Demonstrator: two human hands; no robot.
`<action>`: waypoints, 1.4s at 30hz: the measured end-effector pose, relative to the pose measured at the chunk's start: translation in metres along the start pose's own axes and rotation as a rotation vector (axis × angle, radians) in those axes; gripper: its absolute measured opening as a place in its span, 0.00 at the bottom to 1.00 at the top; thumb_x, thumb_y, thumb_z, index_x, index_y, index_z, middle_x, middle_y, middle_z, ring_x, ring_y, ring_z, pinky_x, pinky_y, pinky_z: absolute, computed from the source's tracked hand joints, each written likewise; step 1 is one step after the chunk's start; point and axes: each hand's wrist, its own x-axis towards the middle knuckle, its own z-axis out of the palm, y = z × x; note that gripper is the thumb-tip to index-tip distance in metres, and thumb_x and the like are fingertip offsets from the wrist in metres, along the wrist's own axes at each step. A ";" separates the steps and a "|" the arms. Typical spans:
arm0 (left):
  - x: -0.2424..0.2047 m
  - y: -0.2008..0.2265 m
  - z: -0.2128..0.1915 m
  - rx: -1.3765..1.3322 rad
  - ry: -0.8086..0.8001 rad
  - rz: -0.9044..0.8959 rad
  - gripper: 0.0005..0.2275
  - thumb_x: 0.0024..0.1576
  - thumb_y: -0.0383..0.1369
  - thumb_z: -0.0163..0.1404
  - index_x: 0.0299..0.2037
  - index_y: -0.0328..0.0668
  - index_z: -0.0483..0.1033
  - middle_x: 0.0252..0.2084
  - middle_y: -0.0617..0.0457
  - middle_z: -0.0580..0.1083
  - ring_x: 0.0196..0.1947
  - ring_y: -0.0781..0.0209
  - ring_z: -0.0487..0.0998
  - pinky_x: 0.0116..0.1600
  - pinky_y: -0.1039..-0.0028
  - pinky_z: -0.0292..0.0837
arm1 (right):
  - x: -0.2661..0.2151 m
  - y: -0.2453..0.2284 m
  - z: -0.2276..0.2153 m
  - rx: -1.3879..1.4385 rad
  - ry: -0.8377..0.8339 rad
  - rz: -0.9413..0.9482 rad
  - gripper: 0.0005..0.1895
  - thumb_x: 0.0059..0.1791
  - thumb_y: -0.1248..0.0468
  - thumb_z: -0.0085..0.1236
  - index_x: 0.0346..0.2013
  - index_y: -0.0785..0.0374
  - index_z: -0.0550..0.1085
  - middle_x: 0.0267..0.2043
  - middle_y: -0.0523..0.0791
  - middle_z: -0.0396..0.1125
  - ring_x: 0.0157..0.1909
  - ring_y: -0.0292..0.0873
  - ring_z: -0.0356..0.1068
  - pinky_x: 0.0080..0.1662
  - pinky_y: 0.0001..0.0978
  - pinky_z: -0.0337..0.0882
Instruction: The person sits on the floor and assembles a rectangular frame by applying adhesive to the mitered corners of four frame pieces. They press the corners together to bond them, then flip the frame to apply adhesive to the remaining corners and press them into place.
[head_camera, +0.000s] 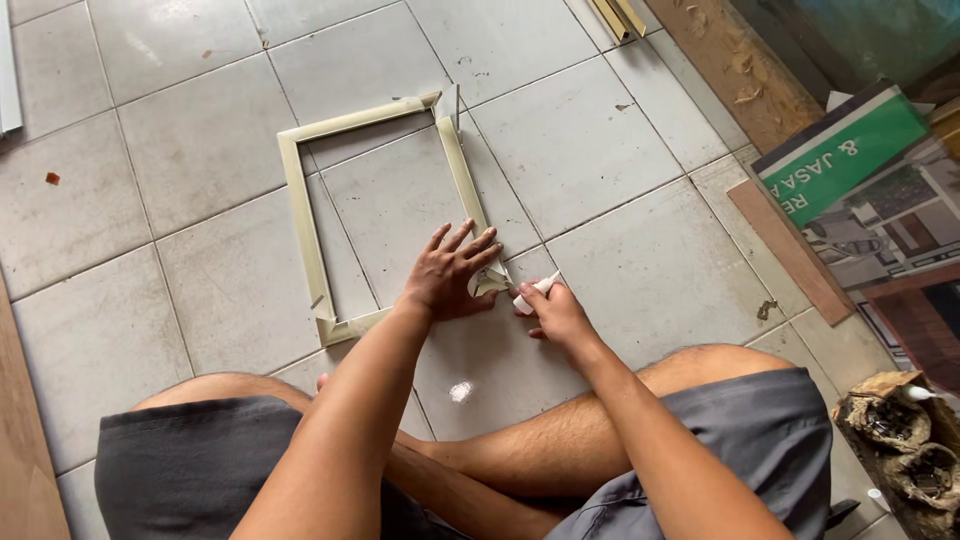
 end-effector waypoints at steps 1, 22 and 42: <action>0.000 -0.001 0.003 -0.008 0.011 -0.001 0.35 0.42 0.57 0.54 0.64 0.66 0.70 0.69 0.64 0.68 0.72 0.49 0.64 0.73 0.50 0.55 | 0.003 0.002 0.001 0.040 -0.052 -0.002 0.24 0.56 0.50 0.50 0.57 0.66 0.67 0.55 0.49 0.73 0.51 0.43 0.77 0.31 0.25 0.77; 0.002 -0.008 0.009 -0.191 -0.032 0.062 0.30 0.47 0.57 0.55 0.61 0.63 0.72 0.35 0.53 0.68 0.38 0.52 0.72 0.46 0.62 0.71 | 0.017 0.004 -0.004 -0.118 0.031 -0.035 0.19 0.55 0.49 0.56 0.50 0.60 0.73 0.44 0.51 0.77 0.44 0.44 0.80 0.29 0.29 0.78; 0.010 -0.011 0.016 -0.214 -0.141 0.035 0.38 0.49 0.57 0.54 0.70 0.55 0.61 0.37 0.52 0.77 0.42 0.52 0.76 0.49 0.62 0.70 | 0.003 -0.018 0.009 -0.265 0.137 -0.217 0.16 0.53 0.51 0.50 0.44 0.58 0.75 0.42 0.47 0.78 0.27 0.42 0.72 0.32 0.30 0.71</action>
